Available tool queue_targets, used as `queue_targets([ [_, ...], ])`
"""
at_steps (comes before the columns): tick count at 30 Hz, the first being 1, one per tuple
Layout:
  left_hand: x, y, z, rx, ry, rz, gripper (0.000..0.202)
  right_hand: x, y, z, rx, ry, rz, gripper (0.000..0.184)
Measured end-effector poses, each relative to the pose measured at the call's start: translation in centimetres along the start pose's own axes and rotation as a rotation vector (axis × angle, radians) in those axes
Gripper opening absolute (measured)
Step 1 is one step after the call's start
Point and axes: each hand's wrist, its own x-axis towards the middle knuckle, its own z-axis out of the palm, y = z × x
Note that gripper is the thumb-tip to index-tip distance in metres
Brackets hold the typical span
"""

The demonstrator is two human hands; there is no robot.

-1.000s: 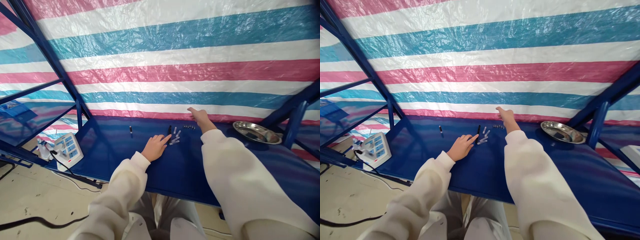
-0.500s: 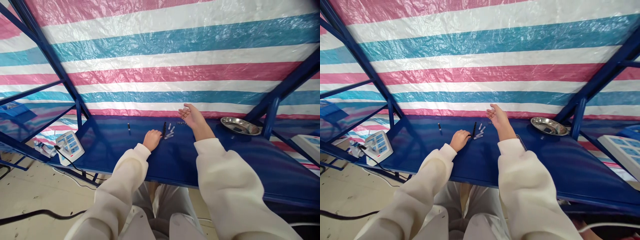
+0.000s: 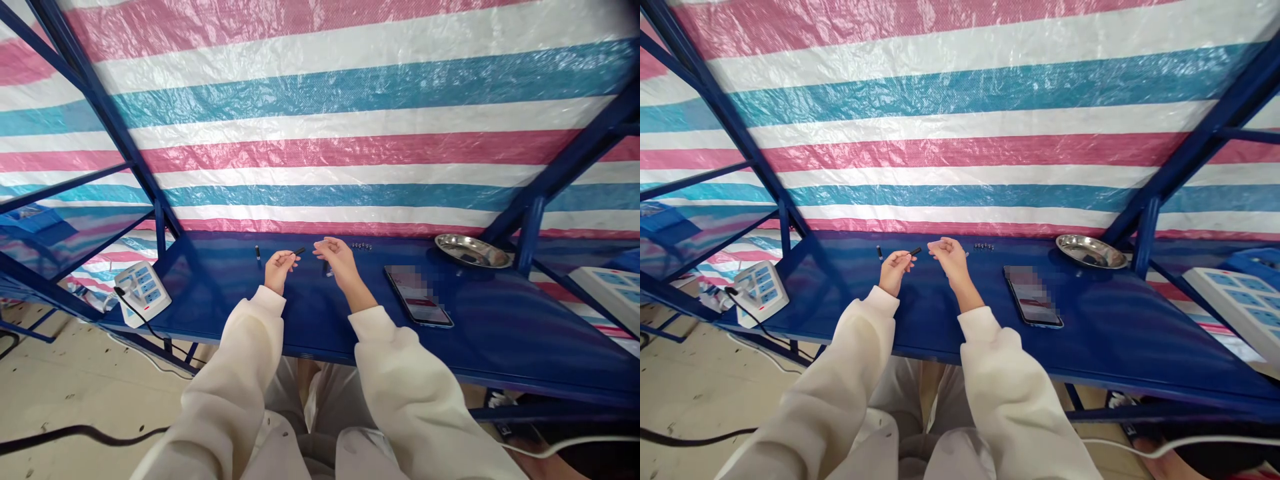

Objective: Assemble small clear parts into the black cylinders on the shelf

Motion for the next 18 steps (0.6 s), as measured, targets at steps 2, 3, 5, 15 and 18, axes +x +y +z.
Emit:
queue_targets([
  [2,-0.3,0.1,-0.1,-0.029,-0.019,-0.011,0.036,-0.3,0.9,0.3,-0.001,0.001,-0.062,0.052],
  [3,-0.4,0.2,-0.1,-0.035,-0.029,-0.013,0.037,-0.5,1.3,0.4,-0.001,-0.008,-0.089,0.053],
  [5,-0.6,0.3,-0.1,-0.037,-0.049,-0.019,0.037,-0.6,1.8,0.4,0.0,-0.035,-0.13,0.054],
  [15,-0.7,0.5,0.0,-0.029,-0.057,-0.021,0.035,-0.5,2.7,-0.1,-0.003,-0.14,-0.176,0.055],
  [18,-0.8,0.7,0.0,-0.054,-0.05,-0.027,0.034,-0.3,3.1,-0.3,-0.018,-0.16,-0.188,0.055],
])
